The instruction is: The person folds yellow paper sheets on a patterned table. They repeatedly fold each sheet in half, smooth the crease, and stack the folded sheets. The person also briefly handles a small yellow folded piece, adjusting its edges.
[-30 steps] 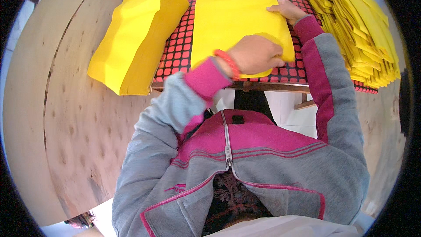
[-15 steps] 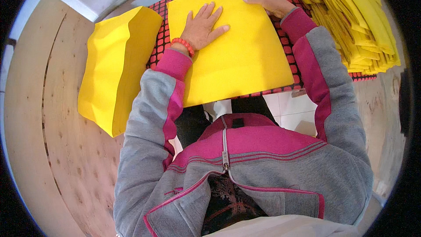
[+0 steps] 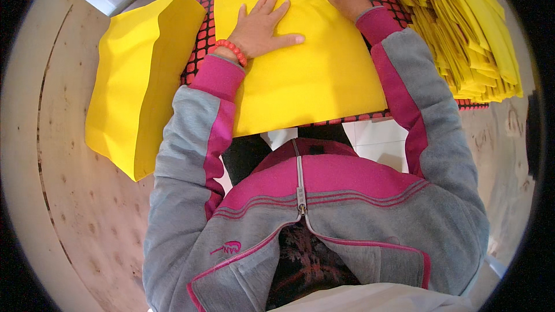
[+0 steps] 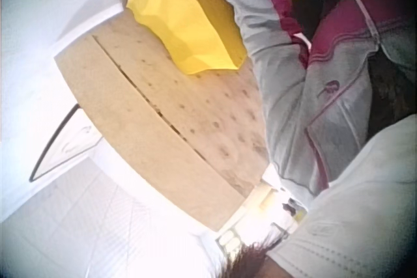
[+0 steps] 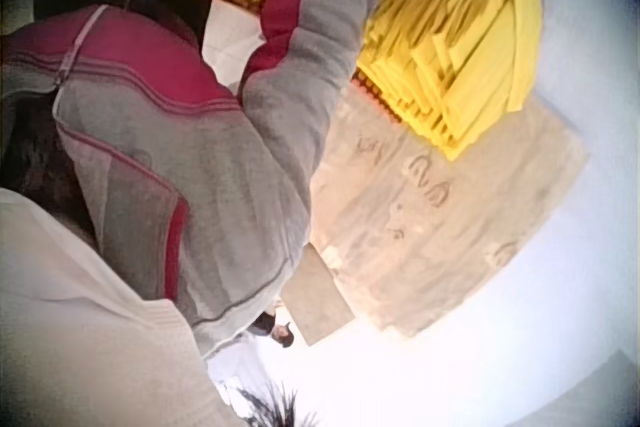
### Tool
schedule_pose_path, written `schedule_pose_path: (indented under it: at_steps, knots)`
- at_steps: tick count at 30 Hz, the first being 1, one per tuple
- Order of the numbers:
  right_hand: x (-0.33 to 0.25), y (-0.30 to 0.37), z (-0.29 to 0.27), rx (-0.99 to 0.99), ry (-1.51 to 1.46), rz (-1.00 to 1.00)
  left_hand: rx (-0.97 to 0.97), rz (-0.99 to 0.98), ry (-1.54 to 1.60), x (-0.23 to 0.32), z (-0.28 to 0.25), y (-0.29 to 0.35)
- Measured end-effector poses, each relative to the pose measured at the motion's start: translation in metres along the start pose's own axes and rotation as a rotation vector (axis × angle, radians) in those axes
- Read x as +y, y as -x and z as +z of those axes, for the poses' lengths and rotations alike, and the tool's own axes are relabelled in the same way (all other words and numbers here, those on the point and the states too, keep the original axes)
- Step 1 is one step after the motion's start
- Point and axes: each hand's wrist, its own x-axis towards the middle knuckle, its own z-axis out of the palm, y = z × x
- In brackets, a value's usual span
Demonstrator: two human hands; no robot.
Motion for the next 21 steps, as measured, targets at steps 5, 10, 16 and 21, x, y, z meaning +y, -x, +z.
schedule_pose_path:
  at_steps: [5, 10, 16, 21]
  knots:
    - [0.017, -0.001, -0.009, -0.150, -0.538, 0.344, 0.051, 0.175, 0.070, 0.004, 0.009, 0.007]
    - [0.025, 0.013, -0.017, -0.354, -0.855, 0.648, 0.054, 0.204, 0.048, 0.003, 0.012, 0.003]
    - [0.013, 0.030, -0.027, -0.507, -0.639, 0.481, 0.032, 0.178, 0.018, 0.003, 0.012, 0.002]
    - [-0.028, 0.056, -0.026, -0.164, 0.156, -0.093, -0.044, 0.154, 0.033, 0.008, 0.000, 0.006]
